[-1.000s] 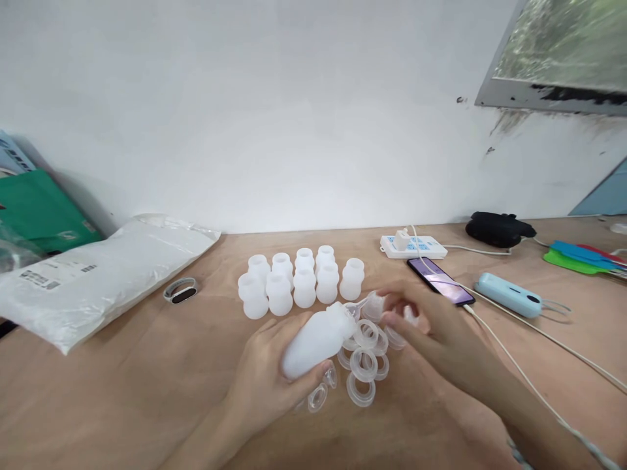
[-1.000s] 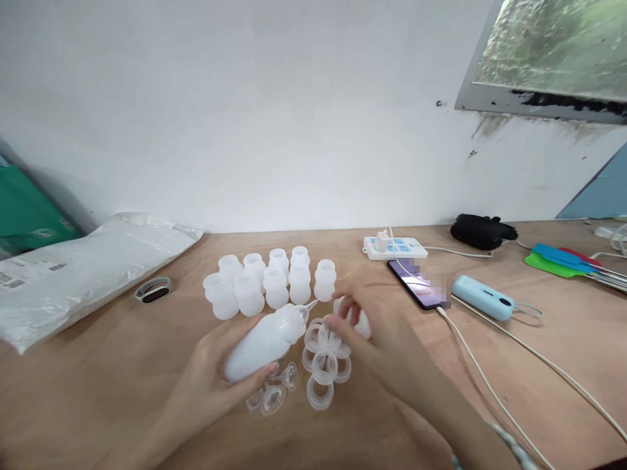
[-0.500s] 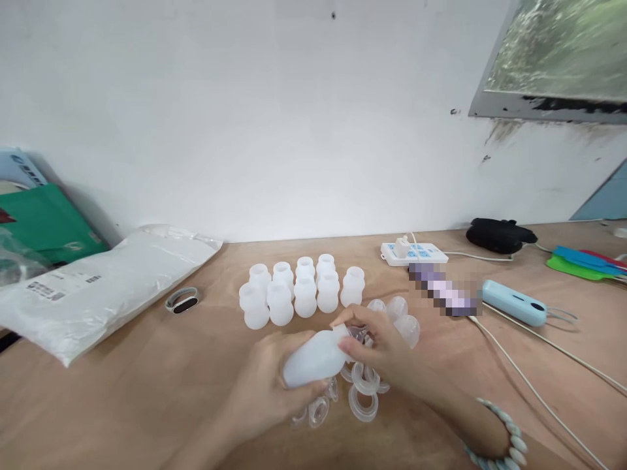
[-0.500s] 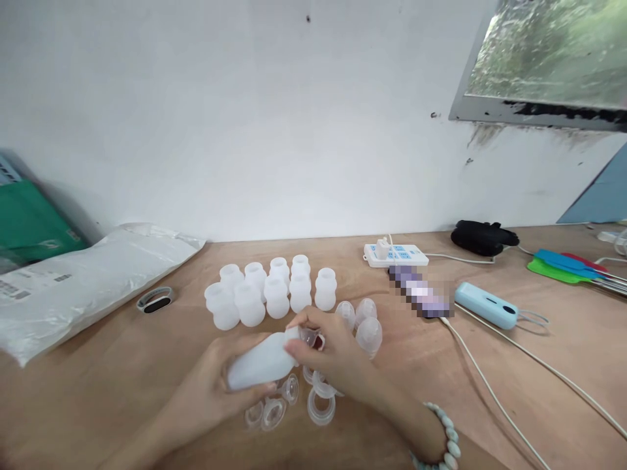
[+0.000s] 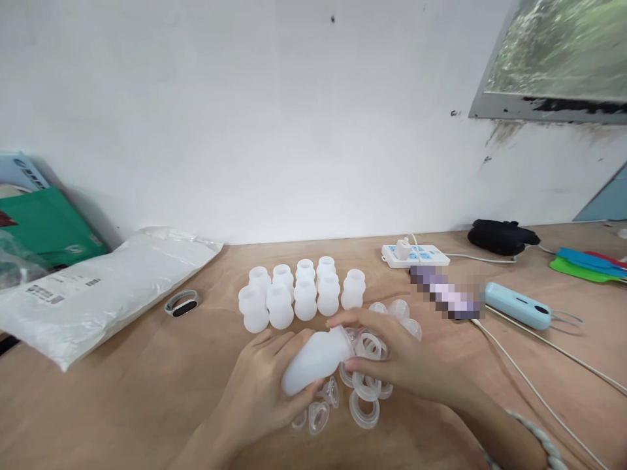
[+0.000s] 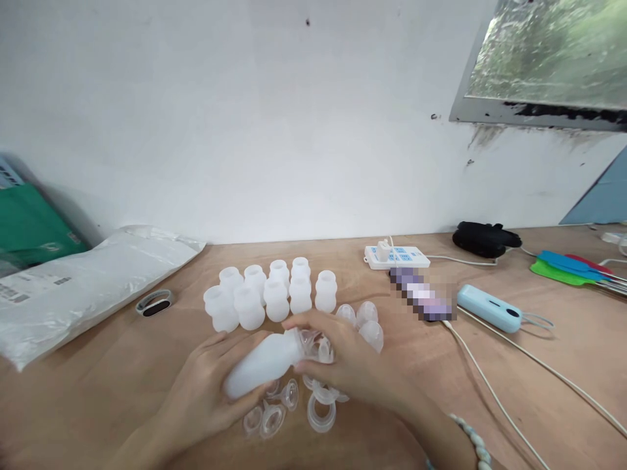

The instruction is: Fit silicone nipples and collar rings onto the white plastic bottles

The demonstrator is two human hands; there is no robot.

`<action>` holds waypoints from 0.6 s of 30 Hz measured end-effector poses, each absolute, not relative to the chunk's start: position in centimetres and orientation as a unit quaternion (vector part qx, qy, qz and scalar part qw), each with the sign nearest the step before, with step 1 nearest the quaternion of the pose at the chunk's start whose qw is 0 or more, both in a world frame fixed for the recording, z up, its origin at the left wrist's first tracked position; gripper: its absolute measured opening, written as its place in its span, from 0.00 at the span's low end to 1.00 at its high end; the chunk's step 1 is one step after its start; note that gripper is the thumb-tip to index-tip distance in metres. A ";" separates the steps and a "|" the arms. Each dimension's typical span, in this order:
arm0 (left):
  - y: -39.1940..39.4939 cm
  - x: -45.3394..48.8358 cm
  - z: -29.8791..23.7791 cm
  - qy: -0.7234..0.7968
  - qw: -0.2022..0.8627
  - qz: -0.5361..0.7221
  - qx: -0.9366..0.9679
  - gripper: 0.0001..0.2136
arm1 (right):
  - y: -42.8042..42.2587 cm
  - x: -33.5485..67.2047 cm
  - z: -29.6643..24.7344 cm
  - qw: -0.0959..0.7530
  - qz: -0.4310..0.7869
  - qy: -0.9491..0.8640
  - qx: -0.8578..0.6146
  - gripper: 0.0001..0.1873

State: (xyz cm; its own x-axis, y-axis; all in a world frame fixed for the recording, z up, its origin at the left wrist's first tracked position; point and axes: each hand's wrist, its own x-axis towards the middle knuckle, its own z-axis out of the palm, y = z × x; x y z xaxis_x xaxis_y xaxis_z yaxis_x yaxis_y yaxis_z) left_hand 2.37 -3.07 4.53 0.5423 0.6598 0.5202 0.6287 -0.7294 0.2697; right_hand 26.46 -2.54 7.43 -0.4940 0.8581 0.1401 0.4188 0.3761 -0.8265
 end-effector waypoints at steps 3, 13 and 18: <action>-3.0 2.2 4.5 0.375 0.021 0.309 0.874 0.16 | -2.6 26.7 7.4 0.312 0.375 -0.773 -0.405 0.38; -3.5 2.7 5.6 0.406 0.251 0.336 0.812 0.13 | -2.5 26.8 7.1 0.369 0.314 -0.803 -0.348 0.15; -3.1 2.4 5.6 0.442 0.436 0.386 0.683 0.18 | -2.4 27.8 7.4 0.430 0.287 -0.780 -0.354 0.19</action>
